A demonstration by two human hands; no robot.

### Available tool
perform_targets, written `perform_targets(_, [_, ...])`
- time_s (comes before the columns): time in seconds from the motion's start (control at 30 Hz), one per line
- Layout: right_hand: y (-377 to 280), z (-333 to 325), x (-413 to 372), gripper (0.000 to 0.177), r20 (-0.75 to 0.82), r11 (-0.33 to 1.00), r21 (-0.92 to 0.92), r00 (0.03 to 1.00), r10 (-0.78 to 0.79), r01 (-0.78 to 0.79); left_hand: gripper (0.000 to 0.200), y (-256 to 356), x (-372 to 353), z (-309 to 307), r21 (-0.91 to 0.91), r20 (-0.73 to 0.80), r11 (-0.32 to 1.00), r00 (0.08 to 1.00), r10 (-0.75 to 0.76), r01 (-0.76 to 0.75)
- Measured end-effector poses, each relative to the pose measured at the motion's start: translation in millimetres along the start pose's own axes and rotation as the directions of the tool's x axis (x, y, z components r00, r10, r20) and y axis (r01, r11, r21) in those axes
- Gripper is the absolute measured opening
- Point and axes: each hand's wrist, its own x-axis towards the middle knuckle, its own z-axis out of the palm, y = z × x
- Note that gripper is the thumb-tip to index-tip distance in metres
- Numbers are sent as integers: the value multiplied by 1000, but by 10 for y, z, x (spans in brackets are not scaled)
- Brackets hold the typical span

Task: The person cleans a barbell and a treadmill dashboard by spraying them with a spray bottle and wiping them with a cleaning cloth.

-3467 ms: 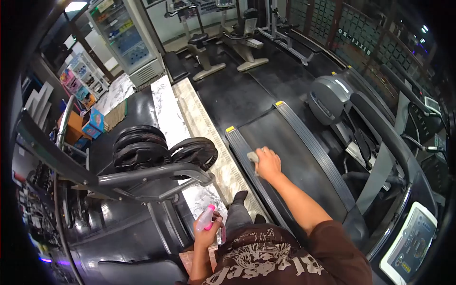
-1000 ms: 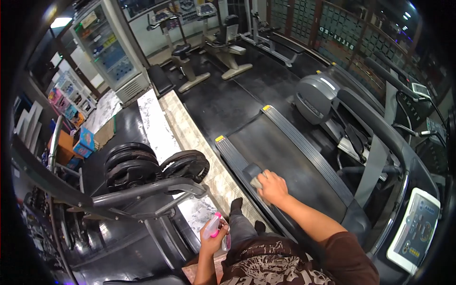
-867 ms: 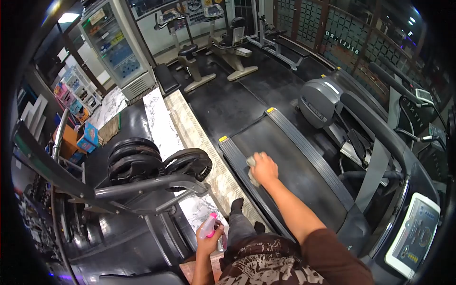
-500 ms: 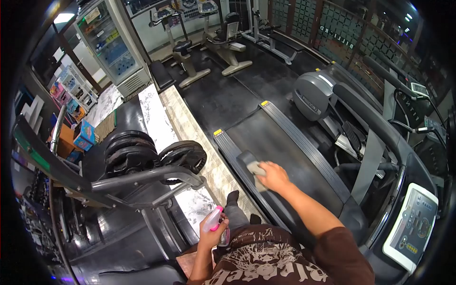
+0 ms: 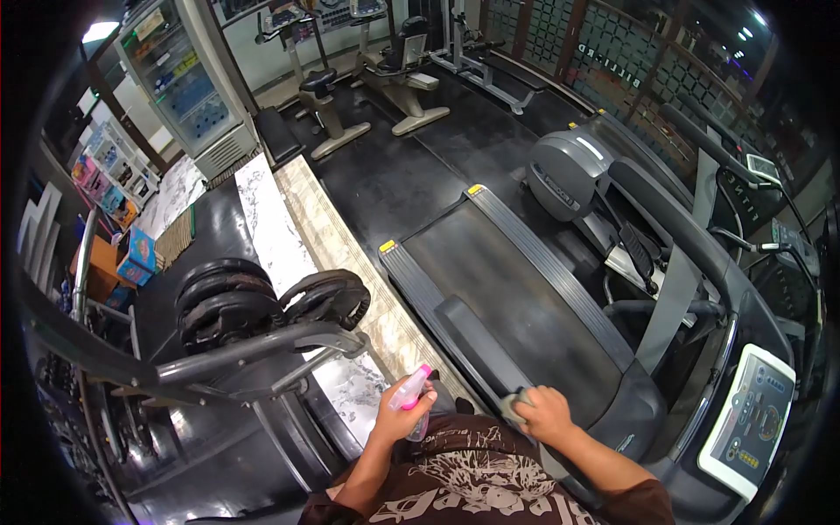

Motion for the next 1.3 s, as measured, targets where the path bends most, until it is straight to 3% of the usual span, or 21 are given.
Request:
perform_targets(0.1, [-169, 153, 698, 25, -14, 998, -4, 997, -70, 70, 21, 151, 203, -198, -13, -4, 1000, 1000, -3, 3])
perform_targets(0.17, [-200, 470, 1156, 13, -56, 981, -135, 987, -148, 140, 21, 291, 353, -345, -6, -39, 1000, 999, 17, -18])
perform_targets(0.3, [-263, 974, 2327, 15, -28, 953, -248, 982, -185, 173, 21, 503, 479, -628, -9, -136, 999, 990, 50, -51])
perform_targets(0.47, [-183, 1383, 3401, 25, 199, 952, -290, 968, 156, -94, 20, 484, 405, -1040, 90, -226, 993, 969, 101, -83])
perform_targets(0.5, [-133, 1333, 3500, 27, 292, 956, -227, 923, 250, -187, 19, 410, 388, -1127, 128, -251, 985, 956, 149, -120])
perform_targets(0.57, [23, 1166, 3597, 35, 536, 926, -157, 758, 372, -344, 18, 410, 330, -1215, 39, -328, 997, 942, 72, -62])
perform_targets(0.67, [88, 1069, 3622, 45, 655, 888, -134, 633, 412, -439, 17, 285, 295, -1347, -4, -354, 1000, 935, 11, -14])
perform_targets(0.7, [93, 1073, 3558, 51, 602, 907, -103, 700, 384, -409, 17, 230, 317, -1378, -15, -352, 1000, 936, 10, -16])
perform_targets(0.8, [35, 719, 3242, 45, 448, 922, 6, 826, 343, -386, 17, 208, 440, -1429, -17, -305, 999, 952, 24, -31])
perform_targets(0.87, [104, 516, 2904, 37, 267, 923, 200, 924, 273, -330, 17, 218, 571, -1430, -2, -268, 999, 962, 48, -51])
perform_targets(0.93, [130, 236, 2520, 30, 212, 880, 363, 947, 242, -307, 17, 221, 714, -1434, 20, -236, 997, 968, 80, -78])
perform_targets(1.0, [158, 172, 2041, 30, 196, 856, 395, 941, 275, -332, 16, 276, 823, -1436, 52, -205, 993, 972, 114, -106])
perform_targets(1.13, [48, -7, 1110, 29, 246, 822, 335, 885, 396, -461, 17, 356, 1026, -1452, -42, -169, 994, 981, 92, -101])
perform_targets(1.3, [-63, 93, 958, 36, 63, 914, 187, 933, 354, -360, 22, 292, 1184, -1544, -38, -95, 996, 992, 78, -82])
